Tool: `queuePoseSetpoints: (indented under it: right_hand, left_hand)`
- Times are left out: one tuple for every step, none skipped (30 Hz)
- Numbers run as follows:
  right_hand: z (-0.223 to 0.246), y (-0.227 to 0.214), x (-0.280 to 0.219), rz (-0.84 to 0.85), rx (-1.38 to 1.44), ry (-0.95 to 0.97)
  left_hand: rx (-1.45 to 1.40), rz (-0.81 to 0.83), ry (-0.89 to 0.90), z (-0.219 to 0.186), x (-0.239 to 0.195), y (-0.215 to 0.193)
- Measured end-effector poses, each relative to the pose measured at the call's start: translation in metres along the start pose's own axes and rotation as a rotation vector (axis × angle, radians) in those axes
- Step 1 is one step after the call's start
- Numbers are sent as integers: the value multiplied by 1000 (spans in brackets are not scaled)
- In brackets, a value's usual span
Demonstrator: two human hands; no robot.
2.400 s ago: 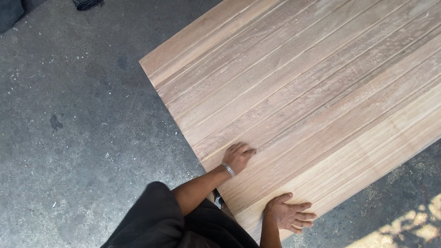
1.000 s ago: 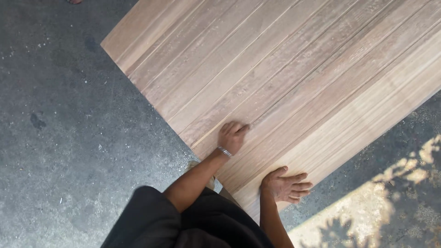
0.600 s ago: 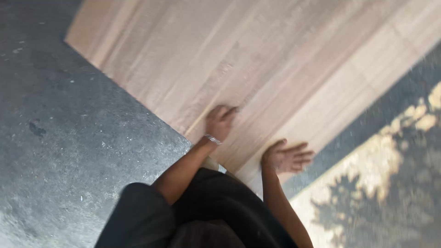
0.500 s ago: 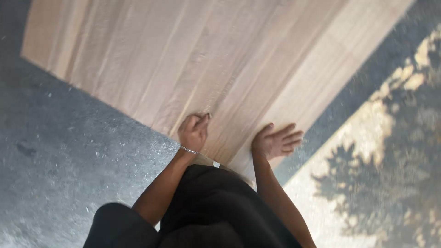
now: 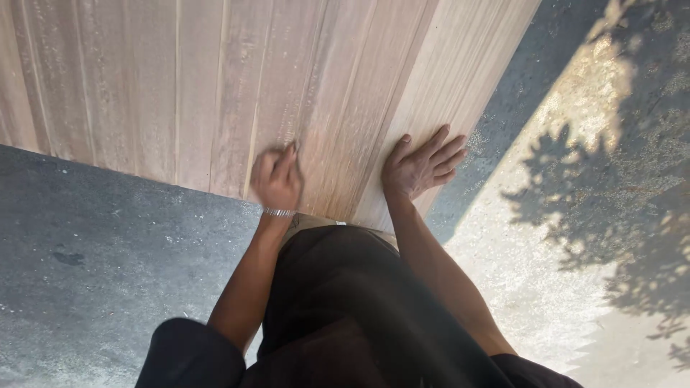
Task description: The person sands a large wooden board placed on the ground using a sanding block held in the right hand while stabilizing the board with the left hand. The person moves along the length of the board, sanding different sections in a back-and-forth motion.
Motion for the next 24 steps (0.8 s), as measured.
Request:
queuePoseSetpoints:
  right_hand:
    - [-2,-1,1,6,-11,0]
    - [-3,-1,1,11,-10,-1]
    - [1,0,1,16,2,-3]
    - [-1,0,-1,23,2,-3]
    - [-1,-1,0,30,-8,-1]
    - [0,-2,-1,37,-18,2]
    - [2,-3,0,36,-13,0]
    - [3,-4,1,37,-17,0]
    - [1,-5,-2,41,-22,7]
    - [3,-2,-3,44,-20,10]
    - [3,-7,-4,-24,43,-2]
    - [3,-12,-4,-93,107,-15]
    - [1,-13,-6,-86,101,-13]
    - [-1,-15,-7,-84,106,-15]
    - [5,-16,-1,-92,121,-23]
    - [3,-14,-4,-96,126,-28]
    - [2,-9,-3,-54,71,-25]
    - [1,-3,-1,-13,16,-23]
    - [1,-2,-1,-12,17,-18]
    - [1,-2,-1,-13,11,-21]
    - [1,-1,-2,-15,5,-22]
    - [-4,0,-6,-15,7,-15]
    - [-2,1,-3,-27,-1,-21]
    - [0,2,-2,-40,-9,-27]
  left_hand:
    - [-1,9,-8,3,-23,-12]
    - [46,42,-32,7,-46,-23]
    - [99,70,-48,15,-65,-35]
    - [104,74,-48,18,-65,-25]
    - [90,45,-38,21,-61,-16]
    - [76,17,-29,25,-58,-7]
    - [79,14,-27,14,-22,8]
    - [52,-88,-5,1,14,14]
    - [24,-183,20,-12,47,19]
    - [25,-180,24,-15,68,32]
    - [31,-164,-4,-16,87,48]
    - [37,-148,-33,-19,106,65]
    - [39,-139,-36,-18,97,59]
    - [27,-124,-29,-19,88,55]
    - [16,-124,-17,-17,87,53]
    - [18,-131,-16,-11,62,37]
    - [10,-108,-16,-6,40,27]
    - [2,-85,-16,-1,18,18]
    - [1,-82,-12,-2,13,14]
    - [18,-74,-36,0,8,11]
    - [33,-66,-59,3,2,7]
    - [30,-63,-53,0,17,16]
    - [20,-107,-31,-3,36,26]
    - [10,-151,-9,-6,55,35]
Point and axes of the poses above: each hand's wrist, its own x-axis towards the middle knuckle, its own y-axis out of the palm, z = x × y, the point moved 8 cm from there along x, towards the middle knuckle, and after that the axes turned 1 degree about z, right-handed, at the moved point
